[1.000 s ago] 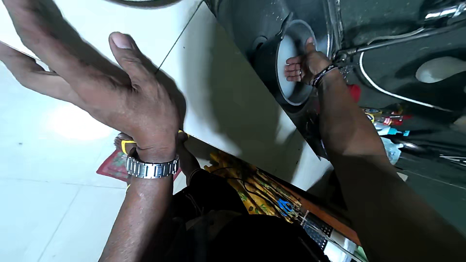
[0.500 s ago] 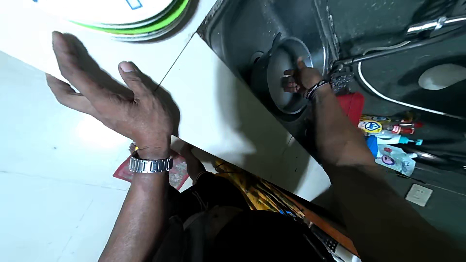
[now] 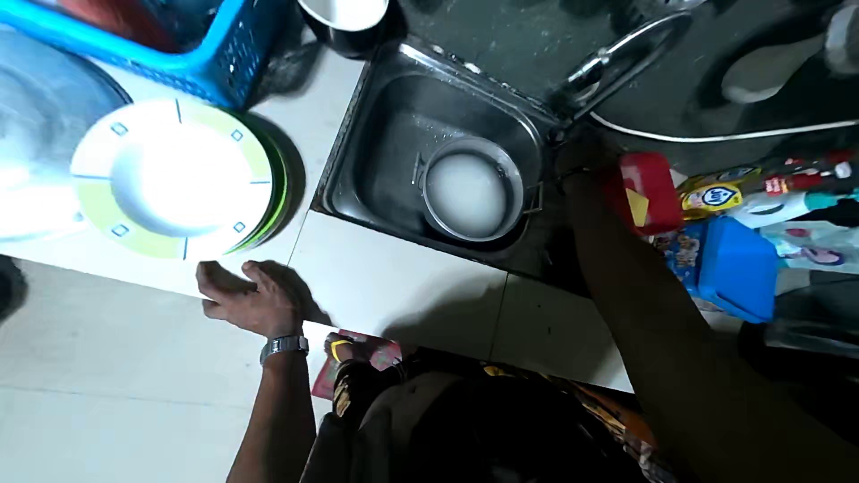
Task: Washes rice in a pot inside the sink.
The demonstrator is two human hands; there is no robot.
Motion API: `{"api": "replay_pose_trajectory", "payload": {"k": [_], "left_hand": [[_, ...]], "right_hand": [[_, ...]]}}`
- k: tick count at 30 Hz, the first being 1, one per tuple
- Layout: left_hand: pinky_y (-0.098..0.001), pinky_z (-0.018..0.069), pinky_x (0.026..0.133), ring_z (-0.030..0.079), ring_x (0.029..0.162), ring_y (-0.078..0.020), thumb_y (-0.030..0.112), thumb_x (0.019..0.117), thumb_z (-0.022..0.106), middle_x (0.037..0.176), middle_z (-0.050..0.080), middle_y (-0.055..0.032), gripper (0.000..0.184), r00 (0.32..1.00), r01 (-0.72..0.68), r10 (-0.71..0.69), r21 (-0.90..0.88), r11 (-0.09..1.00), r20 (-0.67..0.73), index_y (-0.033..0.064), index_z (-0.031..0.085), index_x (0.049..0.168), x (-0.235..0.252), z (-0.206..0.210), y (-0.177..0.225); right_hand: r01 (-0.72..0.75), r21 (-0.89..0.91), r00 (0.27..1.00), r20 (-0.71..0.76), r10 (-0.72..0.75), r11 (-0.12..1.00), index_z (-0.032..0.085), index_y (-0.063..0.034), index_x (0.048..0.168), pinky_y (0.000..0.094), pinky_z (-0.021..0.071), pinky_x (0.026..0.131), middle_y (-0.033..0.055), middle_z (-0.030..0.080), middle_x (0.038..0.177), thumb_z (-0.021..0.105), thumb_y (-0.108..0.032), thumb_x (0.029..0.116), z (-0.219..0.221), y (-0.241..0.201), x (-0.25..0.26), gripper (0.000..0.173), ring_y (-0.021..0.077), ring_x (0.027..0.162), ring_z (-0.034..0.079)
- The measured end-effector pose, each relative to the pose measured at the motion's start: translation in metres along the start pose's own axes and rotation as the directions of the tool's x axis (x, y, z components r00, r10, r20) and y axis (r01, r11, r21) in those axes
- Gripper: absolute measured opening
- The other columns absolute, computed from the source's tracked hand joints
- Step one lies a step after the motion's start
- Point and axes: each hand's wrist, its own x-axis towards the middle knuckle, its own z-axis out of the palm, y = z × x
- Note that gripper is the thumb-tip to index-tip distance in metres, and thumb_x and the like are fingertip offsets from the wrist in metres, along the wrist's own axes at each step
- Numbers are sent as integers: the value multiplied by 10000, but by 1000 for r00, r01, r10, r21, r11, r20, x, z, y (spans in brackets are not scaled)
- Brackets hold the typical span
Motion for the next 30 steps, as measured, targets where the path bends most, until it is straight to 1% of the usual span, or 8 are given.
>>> {"api": "replay_pose_trajectory", "payload": {"k": [3, 6, 8, 11, 13, 17, 26, 30], "left_hand": [[-517, 427, 1110, 462, 1375, -455, 420, 1033, 537, 1517, 404, -329, 658, 1000, 27, -27, 51, 998, -7, 129, 350, 1593, -1, -1, 9], [-506, 439, 1096, 484, 1358, -456, 384, 1041, 542, 1496, 434, -335, 635, 999, 38, -36, 81, 996, -20, 115, 360, 1587, -6, -1, 18], [-506, 456, 1080, 508, 1338, -455, 373, 1039, 545, 1475, 462, -334, 627, 999, 41, -39, 103, 994, -26, 104, 374, 1579, -9, -2, 22], [-512, 481, 1050, 546, 1301, -461, 371, 1046, 537, 1459, 489, -330, 623, 998, 48, -42, 156, 987, -43, 103, 371, 1584, -12, -2, 29], [-521, 487, 1038, 553, 1293, -463, 367, 1052, 531, 1457, 493, -328, 614, 997, 64, -56, 178, 982, -50, 111, 368, 1585, -14, -2, 32], [-525, 492, 1031, 559, 1288, -468, 362, 1060, 525, 1448, 506, -328, 609, 996, 76, -65, 207, 975, -60, 107, 362, 1589, -16, 0, 35], [-524, 491, 1036, 544, 1304, -469, 372, 1057, 522, 1454, 489, -333, 605, 996, 83, -75, 177, 981, -49, 105, 368, 1578, -15, 0, 31], [-527, 482, 1052, 532, 1320, -469, 389, 1050, 527, 1474, 465, -337, 620, 996, 81, -74, 168, 982, -47, 111, 365, 1579, -10, 1, 21]], "right_hand": [[92, 30, 995, -51, -90, 995, 562, -49, 1428, 595, 366, 1144, 237, 572, 1437, 404, -269, 1091, -5, 3, -16, 433, 390, 1377, 512], [183, 31, 983, 12, -184, 983, 463, -34, 1517, 592, 327, 1178, 242, 486, 1524, 574, -180, 1009, -3, 11, -9, 540, 400, 1447, 423], [230, -15, 970, 84, -228, 973, 385, -77, 1581, 612, 318, 1181, 244, 439, 1562, 614, -134, 979, -1, 17, -1, 646, 420, 1467, 390], [300, -80, 951, 98, -292, 951, 339, -211, 1619, 637, 389, 1119, 220, 511, 1512, 577, -30, 955, -1, 18, 8, 728, 436, 1398, 480], [381, -106, 923, 103, -371, 919, 348, -231, 1615, 632, 427, 1085, 220, 560, 1458, 551, 12, 958, -3, 16, 10, 729, 449, 1342, 533], [520, -100, 848, 181, -498, 848, 453, -103, 1544, 667, 412, 1080, 266, 561, 1433, 490, 8, 1015, -2, 10, 14, 542, 496, 1346, 508], [604, -225, 786, 326, -525, 764, 502, -58, 1500, 666, 336, 1127, 328, 572, 1380, 465, -50, 1051, -2, -8, 14, 451, 535, 1359, 466], [604, -264, 787, 342, -513, 752, 514, -10, 1466, 694, 374, 1078, 331, 576, 1367, 520, -18, 1018, 0, -12, 14, 448, 555, 1343, 468]]}}
